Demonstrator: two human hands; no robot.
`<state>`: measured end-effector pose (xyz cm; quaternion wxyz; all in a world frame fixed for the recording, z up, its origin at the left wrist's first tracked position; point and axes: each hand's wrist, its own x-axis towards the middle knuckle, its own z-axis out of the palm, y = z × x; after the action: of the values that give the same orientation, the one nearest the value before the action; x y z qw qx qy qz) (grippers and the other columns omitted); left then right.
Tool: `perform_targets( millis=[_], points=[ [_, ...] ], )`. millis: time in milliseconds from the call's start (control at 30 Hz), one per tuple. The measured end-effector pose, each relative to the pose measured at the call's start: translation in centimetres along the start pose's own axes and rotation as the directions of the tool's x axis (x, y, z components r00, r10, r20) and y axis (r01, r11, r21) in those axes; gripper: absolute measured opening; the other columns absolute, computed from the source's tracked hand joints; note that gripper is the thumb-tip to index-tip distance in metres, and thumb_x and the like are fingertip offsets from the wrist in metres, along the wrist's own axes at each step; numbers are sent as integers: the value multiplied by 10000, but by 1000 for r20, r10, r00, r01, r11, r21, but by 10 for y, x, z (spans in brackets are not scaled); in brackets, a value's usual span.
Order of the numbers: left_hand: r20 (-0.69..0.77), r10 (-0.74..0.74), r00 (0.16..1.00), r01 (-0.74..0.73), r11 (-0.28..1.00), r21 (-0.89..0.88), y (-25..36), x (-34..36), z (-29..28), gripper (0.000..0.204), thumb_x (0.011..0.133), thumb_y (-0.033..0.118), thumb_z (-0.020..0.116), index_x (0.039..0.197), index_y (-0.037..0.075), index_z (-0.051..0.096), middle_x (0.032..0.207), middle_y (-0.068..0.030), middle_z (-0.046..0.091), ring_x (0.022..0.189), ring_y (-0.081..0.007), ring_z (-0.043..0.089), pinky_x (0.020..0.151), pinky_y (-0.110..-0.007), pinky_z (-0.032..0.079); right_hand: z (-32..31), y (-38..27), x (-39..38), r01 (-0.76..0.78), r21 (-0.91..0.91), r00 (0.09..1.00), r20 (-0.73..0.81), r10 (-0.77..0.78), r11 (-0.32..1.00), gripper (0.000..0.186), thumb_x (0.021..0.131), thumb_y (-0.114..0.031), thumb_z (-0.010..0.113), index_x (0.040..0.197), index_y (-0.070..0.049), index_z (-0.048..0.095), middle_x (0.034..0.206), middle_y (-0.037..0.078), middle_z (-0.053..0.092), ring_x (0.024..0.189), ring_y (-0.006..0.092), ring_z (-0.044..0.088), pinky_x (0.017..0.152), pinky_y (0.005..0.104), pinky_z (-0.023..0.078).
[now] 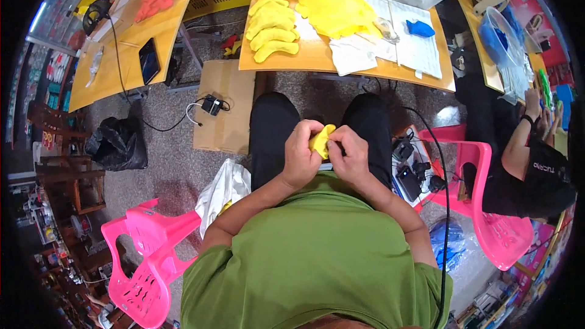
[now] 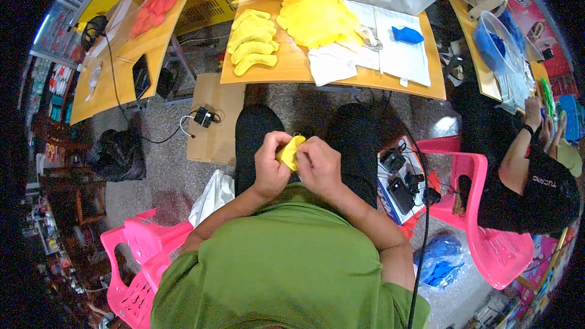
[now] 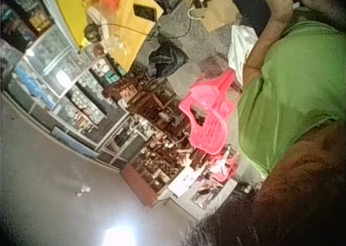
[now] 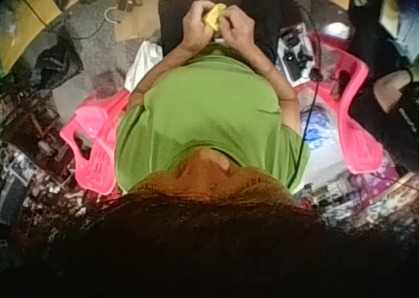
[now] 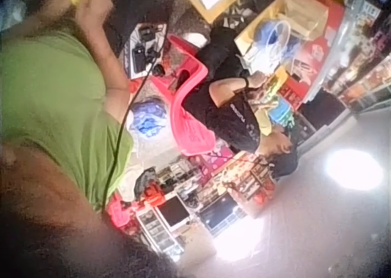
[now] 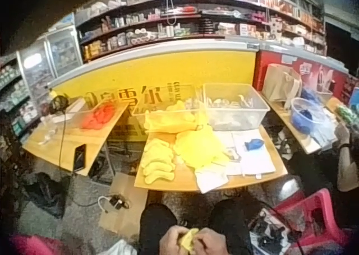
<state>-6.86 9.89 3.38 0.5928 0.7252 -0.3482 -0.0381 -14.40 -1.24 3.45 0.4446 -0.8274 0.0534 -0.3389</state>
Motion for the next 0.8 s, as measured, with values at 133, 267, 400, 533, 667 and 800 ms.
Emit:
perform_targets(
  millis=[133, 267, 400, 533, 667, 800],
  points=[
    [15, 20, 1000, -20, 997, 70, 2, 4, -9, 403, 673, -49, 591, 1071, 14, 576, 837, -126, 552, 758, -281, 554, 687, -339, 459, 3, -3, 3, 93, 22, 994, 55, -94, 995, 126, 722, 34, 605, 801, -23, 526, 709, 128, 524, 597, 306, 553, 514, 371, 443],
    [42, 80, 996, -79, 997, -8, -1, 5, -13, 337, 659, -41, 607, 984, 33, 658, 803, -105, 554, 770, -258, 546, 680, -319, 450, -1, -2, 3, 108, 50, 989, 96, -112, 993, 117, 731, 38, 598, 804, -18, 525, 713, 127, 525, 598, 304, 554, 514, 370, 442],
    [49, 10, 999, -8, 999, -33, -6, 1, -10, 330, 624, -84, 592, 932, 21, 648, 818, -88, 557, 805, -227, 548, 705, -306, 444, -1, -1, 1, -13, 100, 998, 63, 7, 995, 105, 747, 39, 593, 805, -15, 523, 710, 124, 525, 587, 298, 551, 510, 365, 441],
    [101, -173, 980, 188, 969, -162, -6, -4, -7, 262, 648, -108, 553, 885, -7, 603, 897, -87, 515, 855, -190, 536, 761, -271, 431, 0, 7, -1, 0, -15, 1000, -8, 0, 1000, 105, 750, 31, 595, 798, -21, 516, 704, 121, 523, 585, 294, 558, 504, 364, 443],
    [272, -321, 907, 414, 795, -443, -11, -8, -9, 241, 679, -117, 543, 894, -13, 577, 1010, -65, 454, 916, -151, 516, 812, -250, 417, -2, 10, -5, -33, -63, 999, 8, 33, 997, 101, 754, 18, 596, 794, -24, 514, 702, 117, 521, 592, 291, 566, 502, 369, 443],
    [545, -346, 764, 645, 382, -662, -12, -3, -13, 125, 776, 4, 513, 879, -18, 580, 1060, -45, 428, 930, -109, 497, 802, -212, 399, -2, 11, -7, -45, -38, 998, 35, 46, 998, 80, 768, 0, 594, 810, -23, 531, 704, 114, 518, 590, 279, 566, 499, 364, 443]
  ],
)
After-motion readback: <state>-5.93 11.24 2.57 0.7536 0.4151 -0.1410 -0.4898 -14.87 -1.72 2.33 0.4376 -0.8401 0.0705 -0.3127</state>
